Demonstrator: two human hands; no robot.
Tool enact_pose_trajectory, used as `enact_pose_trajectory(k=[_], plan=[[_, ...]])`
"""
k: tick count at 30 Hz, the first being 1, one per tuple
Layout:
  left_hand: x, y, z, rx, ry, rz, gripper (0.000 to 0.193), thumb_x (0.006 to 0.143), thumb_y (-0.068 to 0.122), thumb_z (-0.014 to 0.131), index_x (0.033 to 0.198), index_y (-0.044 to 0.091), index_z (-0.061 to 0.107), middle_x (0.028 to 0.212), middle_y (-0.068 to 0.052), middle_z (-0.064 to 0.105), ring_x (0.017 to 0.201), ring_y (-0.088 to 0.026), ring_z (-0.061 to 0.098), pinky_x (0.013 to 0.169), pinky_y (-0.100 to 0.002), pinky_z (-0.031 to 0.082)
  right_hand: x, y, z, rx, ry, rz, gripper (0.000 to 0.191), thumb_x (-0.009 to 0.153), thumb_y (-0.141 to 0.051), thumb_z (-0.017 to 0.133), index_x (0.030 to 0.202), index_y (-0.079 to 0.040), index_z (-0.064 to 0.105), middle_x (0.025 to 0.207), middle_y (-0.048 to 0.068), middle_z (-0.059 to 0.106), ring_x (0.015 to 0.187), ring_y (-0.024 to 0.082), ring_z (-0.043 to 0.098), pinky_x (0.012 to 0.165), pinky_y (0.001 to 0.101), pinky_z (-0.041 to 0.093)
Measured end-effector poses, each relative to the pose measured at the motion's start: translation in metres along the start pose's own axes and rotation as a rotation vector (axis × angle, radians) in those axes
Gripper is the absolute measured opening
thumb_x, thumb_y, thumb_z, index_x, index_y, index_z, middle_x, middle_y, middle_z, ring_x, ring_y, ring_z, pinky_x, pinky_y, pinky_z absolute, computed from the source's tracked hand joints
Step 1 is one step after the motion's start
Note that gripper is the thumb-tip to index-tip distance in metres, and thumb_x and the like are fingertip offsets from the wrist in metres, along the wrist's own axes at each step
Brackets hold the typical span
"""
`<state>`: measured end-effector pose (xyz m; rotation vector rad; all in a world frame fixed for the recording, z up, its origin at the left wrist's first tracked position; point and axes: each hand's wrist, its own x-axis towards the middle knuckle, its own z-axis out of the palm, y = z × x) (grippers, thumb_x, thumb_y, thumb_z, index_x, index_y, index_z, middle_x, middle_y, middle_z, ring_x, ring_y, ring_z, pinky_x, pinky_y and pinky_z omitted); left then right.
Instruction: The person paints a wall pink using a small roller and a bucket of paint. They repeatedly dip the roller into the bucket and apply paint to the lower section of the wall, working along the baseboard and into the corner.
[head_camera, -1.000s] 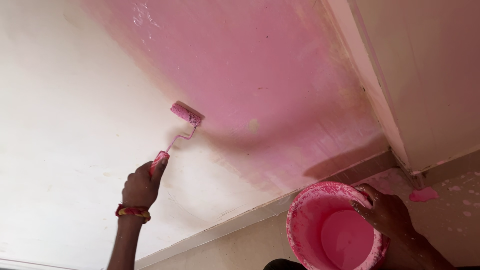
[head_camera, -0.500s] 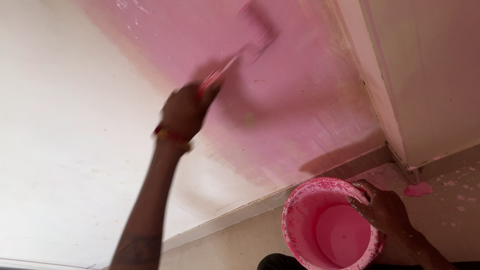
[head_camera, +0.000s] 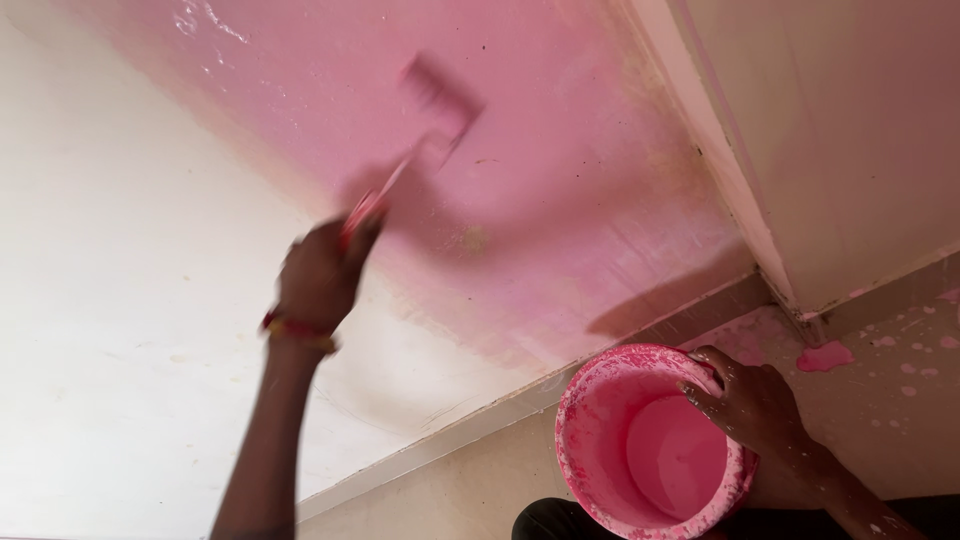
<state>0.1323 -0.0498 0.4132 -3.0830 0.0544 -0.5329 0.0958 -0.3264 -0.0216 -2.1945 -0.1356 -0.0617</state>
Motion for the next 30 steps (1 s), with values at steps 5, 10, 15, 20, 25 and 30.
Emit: enact_pose_trajectory(k=[5,10,15,20,25,30], plan=[[-0.049,-0.067,-0.026,0.21,-0.006,-0.199,0.069,0.099,0.069,0.04,0.087,0.008,0.069,0.07,-0.022,0.067,0.071,-0.048,0.064,0.066,-0.057,0.05,-0.001,-0.003,-0.003,-0.027,-0.012,0.027,0.05,0.081,-0.047,0.073,0.124,-0.023,0.063,0.073,0.008,0.077,0.068,0.031,0.075,0.068,0.045,0.059],[-0.065,-0.104,-0.042,0.329,-0.062,-0.405,0.07,0.099,0.072,0.04,0.09,0.01,0.071,0.071,-0.023,0.071,0.072,-0.046,0.07,0.07,-0.056,0.054,0.001,-0.004,-0.003,-0.033,0.028,-0.01,0.051,0.08,-0.046,0.074,0.124,-0.022,0.063,0.073,0.009,0.077,0.07,0.032,0.075,0.069,0.0457,0.059],[-0.059,-0.1,-0.037,0.293,-0.023,-0.313,0.066,0.098,0.07,0.042,0.09,0.012,0.07,0.067,-0.02,0.067,0.069,-0.045,0.067,0.065,-0.055,0.052,0.0,-0.001,-0.001,-0.059,-0.008,0.032,0.053,0.081,-0.047,0.073,0.126,-0.022,0.062,0.073,0.009,0.077,0.069,0.031,0.076,0.07,0.0449,0.059],[-0.035,-0.063,-0.018,0.1,0.01,-0.141,0.073,0.102,0.069,0.042,0.077,0.003,0.062,0.061,-0.02,0.059,0.057,-0.041,0.056,0.059,-0.052,0.047,-0.001,0.002,0.0,-0.024,0.02,0.016,0.049,0.082,-0.048,0.074,0.123,-0.022,0.063,0.075,0.008,0.077,0.069,0.03,0.075,0.067,0.0445,0.059],[0.02,0.009,0.01,-0.184,0.12,0.173,0.068,0.099,0.069,0.042,0.084,0.008,0.066,0.06,-0.013,0.06,0.053,-0.032,0.058,0.052,-0.047,0.046,-0.002,0.002,-0.002,0.025,-0.024,0.069,0.043,0.084,-0.047,0.074,0.119,-0.024,0.066,0.079,0.007,0.078,0.069,0.03,0.076,0.067,0.0444,0.06],[0.054,0.062,0.022,-0.131,0.091,0.064,0.073,0.097,0.072,0.042,0.081,0.006,0.067,0.062,-0.015,0.066,0.058,-0.035,0.07,0.056,-0.047,0.054,-0.002,0.002,-0.003,-0.003,-0.081,0.148,0.045,0.086,-0.049,0.074,0.122,-0.025,0.065,0.08,0.008,0.079,0.071,0.031,0.077,0.068,0.0453,0.06]])
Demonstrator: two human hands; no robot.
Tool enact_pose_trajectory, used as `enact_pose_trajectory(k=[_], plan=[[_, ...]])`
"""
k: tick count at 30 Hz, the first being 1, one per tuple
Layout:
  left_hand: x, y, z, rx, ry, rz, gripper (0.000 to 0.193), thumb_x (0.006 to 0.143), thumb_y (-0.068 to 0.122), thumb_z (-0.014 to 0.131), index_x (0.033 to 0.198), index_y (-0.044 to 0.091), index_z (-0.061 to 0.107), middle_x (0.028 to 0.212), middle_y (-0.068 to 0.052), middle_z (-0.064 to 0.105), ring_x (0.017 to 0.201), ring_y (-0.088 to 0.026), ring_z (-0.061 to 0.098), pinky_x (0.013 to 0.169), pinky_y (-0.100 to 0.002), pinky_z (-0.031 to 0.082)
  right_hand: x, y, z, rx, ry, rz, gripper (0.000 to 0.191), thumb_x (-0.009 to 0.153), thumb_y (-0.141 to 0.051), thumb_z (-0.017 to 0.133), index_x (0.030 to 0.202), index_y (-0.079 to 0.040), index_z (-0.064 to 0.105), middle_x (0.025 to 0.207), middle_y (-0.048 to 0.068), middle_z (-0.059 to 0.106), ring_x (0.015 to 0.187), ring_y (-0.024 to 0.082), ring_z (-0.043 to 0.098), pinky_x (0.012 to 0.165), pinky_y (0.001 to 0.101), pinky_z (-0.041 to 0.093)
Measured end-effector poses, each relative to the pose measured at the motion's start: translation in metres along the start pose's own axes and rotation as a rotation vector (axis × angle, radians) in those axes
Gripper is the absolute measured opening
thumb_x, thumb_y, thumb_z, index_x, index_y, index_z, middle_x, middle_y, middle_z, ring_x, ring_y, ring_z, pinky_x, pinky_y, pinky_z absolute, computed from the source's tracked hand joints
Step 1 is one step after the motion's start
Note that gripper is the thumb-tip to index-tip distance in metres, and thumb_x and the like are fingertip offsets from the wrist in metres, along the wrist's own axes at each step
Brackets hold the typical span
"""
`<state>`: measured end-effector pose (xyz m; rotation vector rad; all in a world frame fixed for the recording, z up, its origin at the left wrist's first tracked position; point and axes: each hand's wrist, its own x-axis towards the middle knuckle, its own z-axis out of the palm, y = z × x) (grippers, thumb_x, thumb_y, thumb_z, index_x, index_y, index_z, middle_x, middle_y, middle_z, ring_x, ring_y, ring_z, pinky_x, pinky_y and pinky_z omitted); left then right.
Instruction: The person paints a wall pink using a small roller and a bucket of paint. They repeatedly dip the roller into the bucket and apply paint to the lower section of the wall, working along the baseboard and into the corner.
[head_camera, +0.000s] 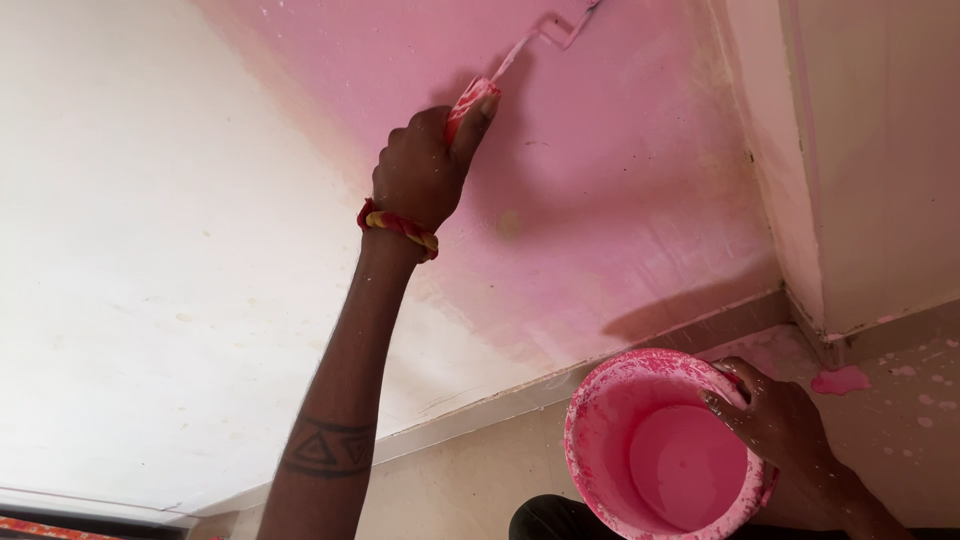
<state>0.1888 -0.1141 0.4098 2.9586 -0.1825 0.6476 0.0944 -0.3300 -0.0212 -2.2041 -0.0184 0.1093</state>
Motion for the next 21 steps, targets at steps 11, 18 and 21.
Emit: enact_pose_trajectory(k=[11,18,21], plan=[[-0.083,-0.102,-0.05,0.115,-0.025,-0.172,0.073,0.101,0.069,0.042,0.072,0.004,0.057,0.055,-0.015,0.051,0.051,-0.031,0.05,0.053,-0.048,0.042,0.0,0.005,0.005,0.02,0.079,-0.124,0.047,0.083,-0.049,0.073,0.121,-0.023,0.066,0.081,0.008,0.078,0.072,0.032,0.076,0.07,0.046,0.06],[-0.142,-0.161,-0.072,0.194,-0.072,-0.526,0.073,0.099,0.069,0.041,0.073,0.004,0.062,0.058,-0.012,0.061,0.057,-0.029,0.063,0.061,-0.045,0.049,0.002,0.002,0.004,-0.04,0.044,-0.085,0.054,0.082,-0.049,0.072,0.129,-0.023,0.061,0.075,0.008,0.078,0.07,0.03,0.077,0.072,0.045,0.06],[-0.141,-0.165,-0.077,0.231,-0.072,-0.502,0.074,0.1,0.069,0.041,0.074,0.003,0.061,0.059,-0.013,0.061,0.057,-0.033,0.062,0.061,-0.047,0.049,0.001,0.001,0.004,0.013,0.161,-0.198,0.049,0.08,-0.046,0.072,0.121,-0.021,0.064,0.078,0.009,0.077,0.069,0.033,0.074,0.066,0.0468,0.058]])
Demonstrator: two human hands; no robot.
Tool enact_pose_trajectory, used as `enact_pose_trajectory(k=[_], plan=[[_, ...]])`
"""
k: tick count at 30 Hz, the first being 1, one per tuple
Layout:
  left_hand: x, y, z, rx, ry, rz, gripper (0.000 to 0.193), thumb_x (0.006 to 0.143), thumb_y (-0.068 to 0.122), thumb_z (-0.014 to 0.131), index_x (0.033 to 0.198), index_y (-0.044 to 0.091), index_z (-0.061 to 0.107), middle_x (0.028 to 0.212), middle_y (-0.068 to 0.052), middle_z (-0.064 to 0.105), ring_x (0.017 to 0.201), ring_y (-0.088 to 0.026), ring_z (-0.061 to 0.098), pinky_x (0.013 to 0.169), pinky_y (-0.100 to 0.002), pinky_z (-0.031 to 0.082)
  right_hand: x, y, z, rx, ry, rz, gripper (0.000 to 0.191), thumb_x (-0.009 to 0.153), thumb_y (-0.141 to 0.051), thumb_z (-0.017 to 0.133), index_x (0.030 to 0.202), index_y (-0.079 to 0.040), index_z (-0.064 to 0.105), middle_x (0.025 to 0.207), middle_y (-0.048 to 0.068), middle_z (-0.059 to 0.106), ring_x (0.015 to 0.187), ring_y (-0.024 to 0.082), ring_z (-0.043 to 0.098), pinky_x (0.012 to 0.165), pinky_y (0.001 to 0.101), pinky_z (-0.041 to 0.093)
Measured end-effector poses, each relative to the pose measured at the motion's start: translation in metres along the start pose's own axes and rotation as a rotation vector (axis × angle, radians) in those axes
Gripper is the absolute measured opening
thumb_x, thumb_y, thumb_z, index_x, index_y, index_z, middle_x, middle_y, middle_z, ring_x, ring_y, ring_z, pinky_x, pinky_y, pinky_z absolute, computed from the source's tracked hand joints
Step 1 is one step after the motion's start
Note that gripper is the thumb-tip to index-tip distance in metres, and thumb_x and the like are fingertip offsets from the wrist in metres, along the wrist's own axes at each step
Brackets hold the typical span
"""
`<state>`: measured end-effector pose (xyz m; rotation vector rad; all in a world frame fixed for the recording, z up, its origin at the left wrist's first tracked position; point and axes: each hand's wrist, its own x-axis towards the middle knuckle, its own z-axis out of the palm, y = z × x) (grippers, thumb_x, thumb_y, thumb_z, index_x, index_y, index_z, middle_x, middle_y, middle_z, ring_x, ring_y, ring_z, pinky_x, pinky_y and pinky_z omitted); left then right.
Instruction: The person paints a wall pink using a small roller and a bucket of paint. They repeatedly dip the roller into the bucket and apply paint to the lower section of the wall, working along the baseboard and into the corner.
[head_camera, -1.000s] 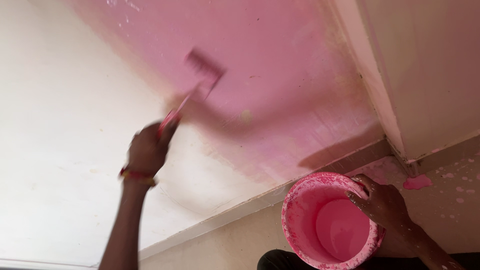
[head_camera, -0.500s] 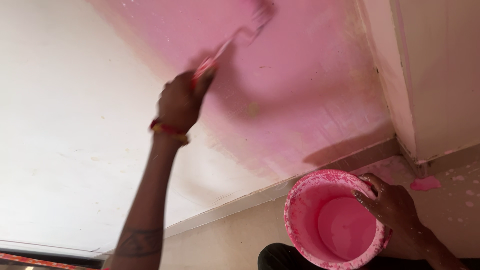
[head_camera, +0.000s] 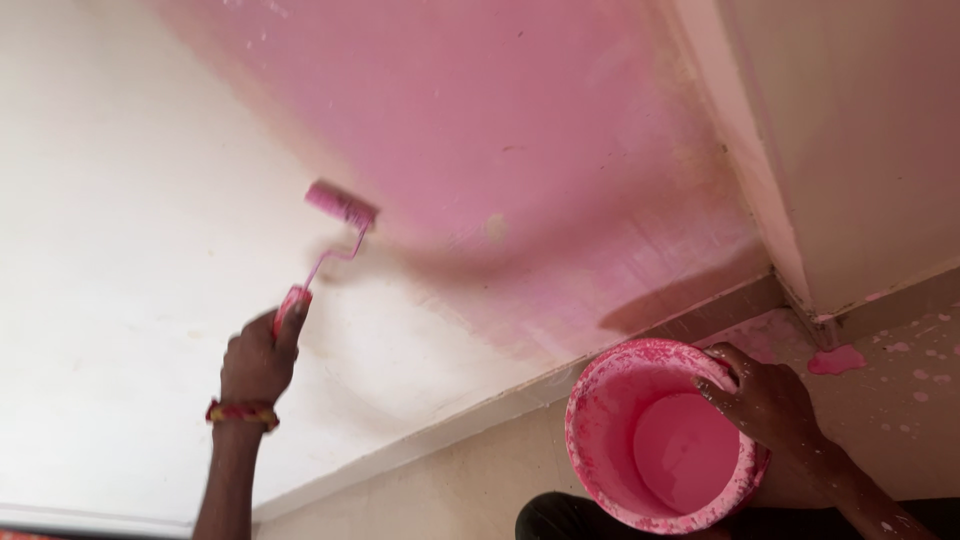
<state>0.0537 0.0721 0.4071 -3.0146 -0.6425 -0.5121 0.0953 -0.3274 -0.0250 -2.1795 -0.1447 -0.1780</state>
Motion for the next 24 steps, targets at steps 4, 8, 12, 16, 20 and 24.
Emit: enact_pose_trajectory(k=[4,8,12,16,20,24], plan=[[0.009,0.029,-0.01,-0.017,0.011,0.138,0.075,0.099,0.07,0.041,0.07,0.003,0.059,0.055,-0.014,0.057,0.054,-0.033,0.059,0.057,-0.047,0.047,-0.001,-0.001,-0.001,-0.05,-0.111,0.106,0.049,0.083,-0.049,0.07,0.124,-0.023,0.064,0.072,0.009,0.076,0.068,0.031,0.075,0.068,0.0455,0.059],[0.022,0.089,-0.015,-0.064,0.018,0.331,0.076,0.1,0.07,0.041,0.068,0.003,0.055,0.052,-0.015,0.051,0.05,-0.033,0.053,0.054,-0.048,0.044,0.0,-0.002,-0.004,-0.048,-0.146,0.136,0.05,0.084,-0.049,0.07,0.125,-0.022,0.063,0.072,0.009,0.076,0.067,0.031,0.076,0.067,0.0454,0.059],[0.039,0.164,-0.007,-0.225,0.043,0.566,0.071,0.1,0.07,0.04,0.07,0.008,0.056,0.053,-0.011,0.051,0.05,-0.028,0.053,0.052,-0.045,0.043,-0.002,-0.002,-0.005,-0.033,-0.125,0.131,0.047,0.085,-0.048,0.069,0.123,-0.022,0.064,0.074,0.009,0.077,0.069,0.031,0.075,0.067,0.0456,0.059],[0.049,0.226,0.012,-0.33,0.082,0.636,0.072,0.102,0.069,0.043,0.07,0.005,0.054,0.055,-0.008,0.054,0.052,-0.024,0.055,0.053,-0.042,0.044,-0.004,-0.002,-0.005,0.014,-0.109,0.111,0.046,0.085,-0.049,0.072,0.121,-0.021,0.065,0.079,0.008,0.078,0.068,0.031,0.076,0.067,0.0454,0.059],[0.05,0.226,0.025,-0.388,0.112,0.682,0.07,0.103,0.068,0.045,0.075,0.006,0.059,0.057,-0.007,0.055,0.052,-0.022,0.055,0.052,-0.04,0.044,-0.005,-0.001,-0.004,-0.005,-0.121,0.134,0.049,0.082,-0.047,0.072,0.123,-0.021,0.065,0.079,0.009,0.078,0.069,0.031,0.076,0.067,0.0448,0.059],[0.043,0.165,0.022,-0.325,0.035,0.561,0.068,0.102,0.067,0.044,0.075,0.007,0.061,0.053,-0.006,0.051,0.05,-0.019,0.053,0.05,-0.039,0.042,-0.006,-0.001,-0.002,-0.005,-0.065,0.056,0.049,0.083,-0.048,0.076,0.121,-0.019,0.066,0.075,0.009,0.078,0.067,0.03,0.076,0.066,0.0443,0.059]])
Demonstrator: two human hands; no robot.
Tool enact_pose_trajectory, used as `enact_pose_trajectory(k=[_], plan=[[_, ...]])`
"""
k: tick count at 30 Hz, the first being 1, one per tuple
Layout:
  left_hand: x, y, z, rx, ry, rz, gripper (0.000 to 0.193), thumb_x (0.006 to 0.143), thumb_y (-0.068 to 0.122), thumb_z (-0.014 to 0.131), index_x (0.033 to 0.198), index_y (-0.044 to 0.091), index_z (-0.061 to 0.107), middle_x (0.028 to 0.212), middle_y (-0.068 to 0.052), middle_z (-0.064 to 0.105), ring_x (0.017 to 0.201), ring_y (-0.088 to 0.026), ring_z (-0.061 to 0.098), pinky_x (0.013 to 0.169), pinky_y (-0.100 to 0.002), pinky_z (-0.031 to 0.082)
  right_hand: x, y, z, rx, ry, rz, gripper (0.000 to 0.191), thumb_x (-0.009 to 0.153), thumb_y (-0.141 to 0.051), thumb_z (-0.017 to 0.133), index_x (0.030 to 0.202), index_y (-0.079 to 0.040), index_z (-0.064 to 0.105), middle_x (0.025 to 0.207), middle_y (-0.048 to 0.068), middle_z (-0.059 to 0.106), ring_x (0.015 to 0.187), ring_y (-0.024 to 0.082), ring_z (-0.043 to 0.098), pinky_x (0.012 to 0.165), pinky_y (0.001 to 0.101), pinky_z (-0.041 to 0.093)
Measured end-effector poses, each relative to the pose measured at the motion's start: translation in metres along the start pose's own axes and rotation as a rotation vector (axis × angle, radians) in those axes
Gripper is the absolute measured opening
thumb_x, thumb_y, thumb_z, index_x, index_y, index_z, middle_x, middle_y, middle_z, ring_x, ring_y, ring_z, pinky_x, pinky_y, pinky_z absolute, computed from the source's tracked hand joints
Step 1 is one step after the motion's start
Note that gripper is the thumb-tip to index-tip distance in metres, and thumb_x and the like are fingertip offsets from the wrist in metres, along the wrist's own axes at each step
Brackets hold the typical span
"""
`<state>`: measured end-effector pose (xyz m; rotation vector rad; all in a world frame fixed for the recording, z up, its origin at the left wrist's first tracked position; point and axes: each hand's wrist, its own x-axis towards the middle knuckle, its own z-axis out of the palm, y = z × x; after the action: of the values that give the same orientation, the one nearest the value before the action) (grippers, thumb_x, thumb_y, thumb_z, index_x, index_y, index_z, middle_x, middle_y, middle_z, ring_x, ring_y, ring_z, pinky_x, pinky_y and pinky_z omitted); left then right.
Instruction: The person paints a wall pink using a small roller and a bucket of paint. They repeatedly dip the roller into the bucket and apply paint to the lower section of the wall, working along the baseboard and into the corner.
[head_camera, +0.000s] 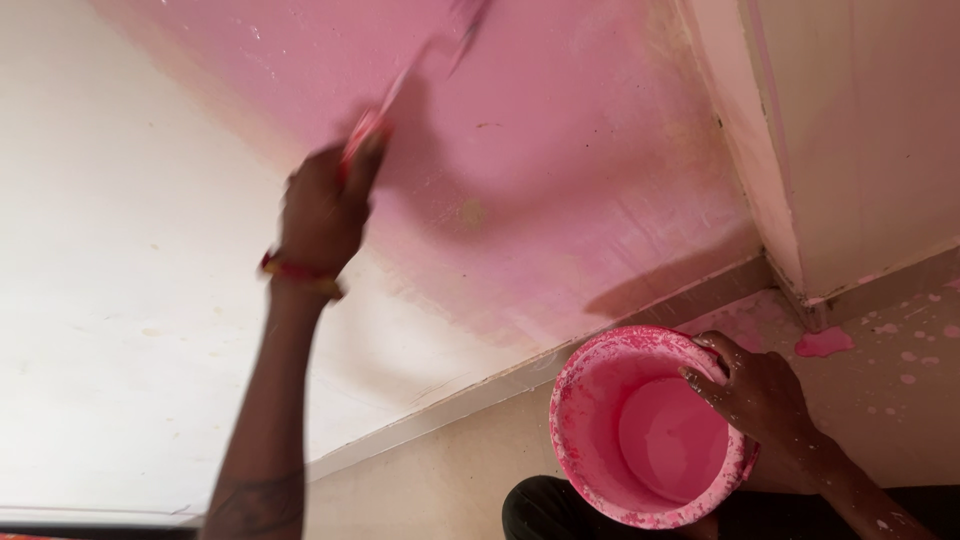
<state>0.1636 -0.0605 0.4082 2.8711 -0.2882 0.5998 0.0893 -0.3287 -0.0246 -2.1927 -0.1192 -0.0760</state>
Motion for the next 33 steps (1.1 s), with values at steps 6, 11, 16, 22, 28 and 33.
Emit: enact_pose_trajectory(k=[6,11,16,22,28,33], plan=[[-0.095,-0.069,-0.045,0.209,-0.023,-0.349,0.072,0.102,0.067,0.041,0.069,0.004,0.054,0.053,-0.01,0.049,0.051,-0.023,0.049,0.052,-0.043,0.041,0.001,0.003,0.004,-0.007,0.006,-0.026,0.049,0.081,-0.044,0.073,0.12,-0.017,0.065,0.074,0.009,0.077,0.065,0.031,0.075,0.065,0.0451,0.058],[-0.129,-0.107,-0.067,0.321,-0.061,-0.64,0.074,0.101,0.069,0.04,0.07,0.003,0.058,0.057,-0.011,0.059,0.055,-0.026,0.06,0.059,-0.045,0.049,0.004,0.005,0.006,-0.045,-0.016,0.003,0.052,0.082,-0.047,0.073,0.125,-0.019,0.063,0.072,0.009,0.076,0.067,0.031,0.075,0.066,0.045,0.059],[-0.12,-0.104,-0.075,0.382,-0.067,-0.609,0.074,0.1,0.069,0.043,0.07,0.003,0.059,0.058,-0.013,0.06,0.054,-0.03,0.06,0.059,-0.046,0.049,0.005,0.004,0.006,-0.055,-0.027,0.028,0.054,0.081,-0.048,0.072,0.127,-0.019,0.062,0.071,0.009,0.077,0.067,0.031,0.076,0.068,0.0454,0.059],[-0.074,-0.058,-0.067,0.326,-0.043,-0.227,0.071,0.103,0.066,0.043,0.069,0.004,0.055,0.054,-0.015,0.049,0.05,-0.033,0.048,0.053,-0.049,0.041,0.003,0.004,0.003,-0.048,-0.031,0.038,0.052,0.082,-0.049,0.071,0.125,-0.021,0.064,0.076,0.009,0.077,0.071,0.032,0.076,0.069,0.0456,0.059],[-0.001,0.004,-0.019,0.125,0.002,0.071,0.071,0.104,0.068,0.041,0.073,0.007,0.057,0.056,-0.011,0.052,0.052,-0.029,0.051,0.052,-0.046,0.043,0.001,0.002,0.0,0.002,-0.032,0.052,0.048,0.083,-0.046,0.071,0.124,-0.021,0.066,0.085,0.009,0.079,0.072,0.033,0.076,0.069,0.0461,0.059],[0.036,0.046,0.011,0.12,0.005,0.022,0.073,0.1,0.071,0.042,0.074,0.006,0.061,0.057,-0.009,0.059,0.052,-0.027,0.063,0.053,-0.043,0.05,0.001,-0.001,-0.001,0.005,-0.054,0.09,0.047,0.085,-0.048,0.074,0.124,-0.022,0.066,0.084,0.009,0.079,0.072,0.032,0.077,0.07,0.0456,0.06]])
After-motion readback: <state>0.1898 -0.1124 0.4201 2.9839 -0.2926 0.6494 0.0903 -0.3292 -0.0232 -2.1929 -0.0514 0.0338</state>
